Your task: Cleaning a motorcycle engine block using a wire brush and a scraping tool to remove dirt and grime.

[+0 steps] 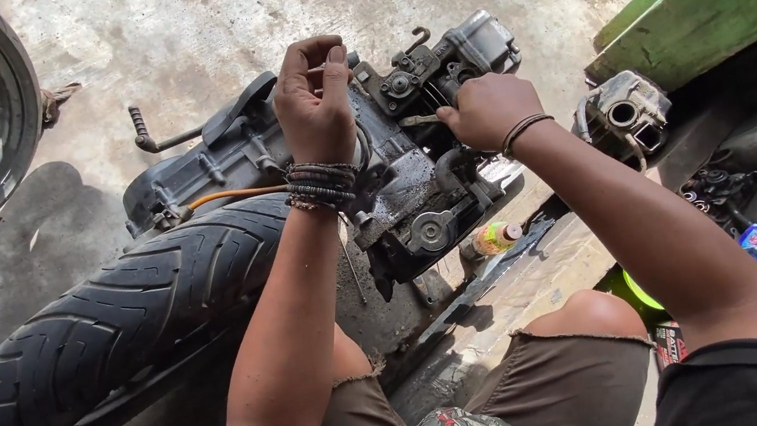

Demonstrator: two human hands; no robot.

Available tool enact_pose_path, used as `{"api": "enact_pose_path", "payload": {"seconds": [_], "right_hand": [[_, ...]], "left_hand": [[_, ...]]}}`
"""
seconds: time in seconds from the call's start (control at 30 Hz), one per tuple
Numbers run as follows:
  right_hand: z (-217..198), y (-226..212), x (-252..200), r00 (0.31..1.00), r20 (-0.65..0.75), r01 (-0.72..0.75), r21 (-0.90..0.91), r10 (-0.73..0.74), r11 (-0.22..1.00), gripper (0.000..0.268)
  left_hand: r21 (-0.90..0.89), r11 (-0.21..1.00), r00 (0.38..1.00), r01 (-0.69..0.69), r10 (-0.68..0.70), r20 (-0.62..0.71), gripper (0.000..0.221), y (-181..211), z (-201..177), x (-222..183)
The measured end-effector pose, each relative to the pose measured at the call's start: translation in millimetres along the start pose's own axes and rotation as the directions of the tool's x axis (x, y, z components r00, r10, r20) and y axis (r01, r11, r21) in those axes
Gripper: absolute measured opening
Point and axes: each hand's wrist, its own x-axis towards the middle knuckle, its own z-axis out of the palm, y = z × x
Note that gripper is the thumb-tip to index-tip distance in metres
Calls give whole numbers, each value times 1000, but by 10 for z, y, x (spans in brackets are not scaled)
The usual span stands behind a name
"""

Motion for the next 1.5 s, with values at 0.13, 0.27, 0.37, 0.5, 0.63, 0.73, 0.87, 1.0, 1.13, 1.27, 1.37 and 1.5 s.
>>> {"api": "enact_pose_path", "payload": {"seconds": [0.13, 0.27, 0.37, 0.5, 0.63, 0.73, 0.87, 1.0, 1.13, 1.27, 1.37, 1.5], "right_hand": [[33, 2, 20, 990, -142, -30, -109, 15, 994, 61], [-270, 48, -117, 988, 153, 29, -247, 10, 969, 55], [-287, 101, -65, 992, 129, 48, -223, -20, 974, 55], [-14, 221, 52, 989, 105, 112, -70, -105, 991, 53], [-312, 105, -79, 995, 8, 104, -142, -104, 984, 46], [-132, 45, 88, 968, 24, 247, 48, -248, 968, 48], [-244, 170, 183, 984, 1, 177, -173, -180, 969, 45], [-282, -111, 126, 978, -88, 190, -13, -190, 982, 44], [-149, 88, 280, 985, 82, 161, -169, -149, 972, 50], [-453, -107, 110, 985, 147, 131, -282, -92, 951, 60], [-433, -142, 286, 975, 107, 219, -326, -194, 920, 61], [-501, -165, 501, 917, -197, 212, -495, -346, 843, 65]], "left_hand": [[5, 1000, 1000, -21, 21, 18, 9, 9, -2, -21], [33, 999, 1000, -5, 5, 0, 8, 10, -36, -20], [31, 1000, 1000, -1, 0, 24, 7, -13, -69, 12], [-6, 1000, 999, -13, 13, 29, 12, -293, -68, 33], [54, 998, 997, -29, 24, 80, 11, -302, -111, 14], [84, 996, 996, -31, 24, 80, 12, -306, -65, 5], [79, 997, 997, -19, 13, 70, 12, -275, -125, -27], [35, 999, 998, -33, 31, 50, 14, -396, -137, 60], [36, 999, 1000, -7, 7, 17, 13, -223, -195, 51], [97, 994, 998, -42, 39, 40, 10, -144, -236, 114], [92, 995, 999, -38, 36, 24, 11, -184, -217, 175], [106, 993, 998, -54, 51, 33, 13, -131, -264, 133]]}}
